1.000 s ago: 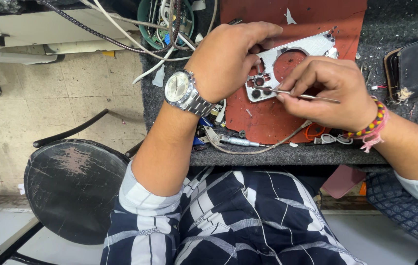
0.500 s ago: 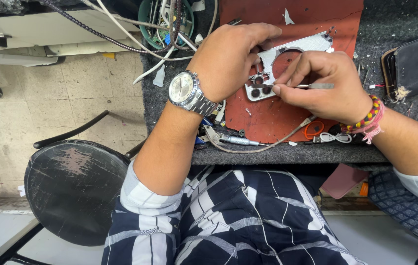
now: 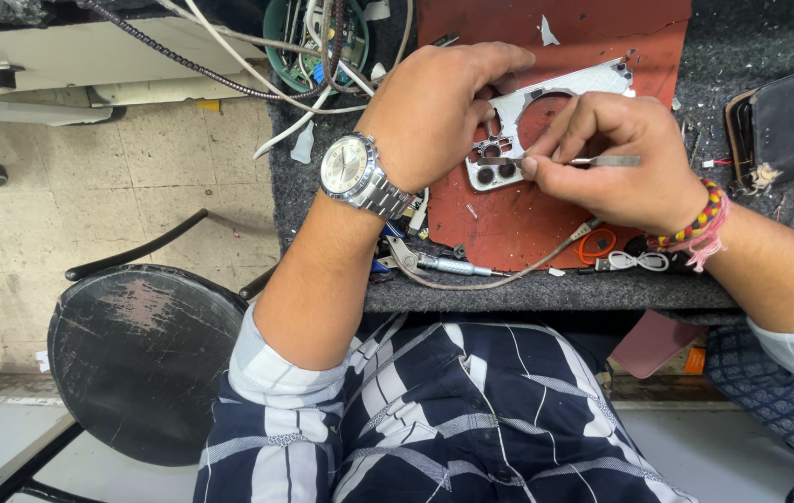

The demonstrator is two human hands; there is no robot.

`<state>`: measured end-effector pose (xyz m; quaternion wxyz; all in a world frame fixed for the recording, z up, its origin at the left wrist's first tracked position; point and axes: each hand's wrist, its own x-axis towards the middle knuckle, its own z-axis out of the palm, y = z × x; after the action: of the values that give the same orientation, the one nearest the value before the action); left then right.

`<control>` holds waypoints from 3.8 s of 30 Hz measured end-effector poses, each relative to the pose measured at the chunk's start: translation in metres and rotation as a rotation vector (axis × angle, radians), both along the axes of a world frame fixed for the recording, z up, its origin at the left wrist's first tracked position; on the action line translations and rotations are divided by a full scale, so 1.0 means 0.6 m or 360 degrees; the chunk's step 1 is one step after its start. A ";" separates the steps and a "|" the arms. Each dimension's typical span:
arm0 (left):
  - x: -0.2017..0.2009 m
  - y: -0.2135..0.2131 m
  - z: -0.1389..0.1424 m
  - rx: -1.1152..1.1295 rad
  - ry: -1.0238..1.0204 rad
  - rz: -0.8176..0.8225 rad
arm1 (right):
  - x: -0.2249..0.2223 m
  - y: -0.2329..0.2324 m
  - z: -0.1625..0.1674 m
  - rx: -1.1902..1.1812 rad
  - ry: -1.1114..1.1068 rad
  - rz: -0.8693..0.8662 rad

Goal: The person uses tweezers to remove small components and adhesive residue from a metallic smartphone frame. They scrape and lift pieces from the camera module area and other cutouts, then flip the frame to continue cleaning the opposite side.

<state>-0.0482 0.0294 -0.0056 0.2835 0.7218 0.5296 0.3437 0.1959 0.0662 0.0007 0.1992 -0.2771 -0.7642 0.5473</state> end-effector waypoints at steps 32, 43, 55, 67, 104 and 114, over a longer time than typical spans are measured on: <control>0.000 -0.011 0.010 0.0163 0.0077 -0.0092 | 0.083 0.054 0.038 -0.0125 0.0097 -0.0299; 0.013 -0.019 0.022 0.0079 0.0222 -0.0201 | 0.089 0.066 0.060 -0.0230 0.0294 -0.0180; 0.029 -0.037 0.030 0.0018 0.0355 -0.0147 | 0.045 0.058 0.042 0.0485 0.0022 0.0126; 0.028 -0.036 0.019 0.0035 0.0348 -0.0153 | 0.015 0.030 0.023 0.0634 0.0030 0.0194; 0.032 -0.038 0.034 -0.0024 0.0438 -0.0178 | 0.030 0.057 0.046 0.0466 0.0299 -0.0480; 0.063 -0.039 0.031 -0.0002 0.0515 0.0020 | 0.074 0.079 0.063 0.0666 0.0021 -0.0166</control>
<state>-0.0103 0.0061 0.0132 0.1929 0.7643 0.5730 0.2242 0.2405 0.1134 0.0384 0.2855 -0.2653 -0.8444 0.3677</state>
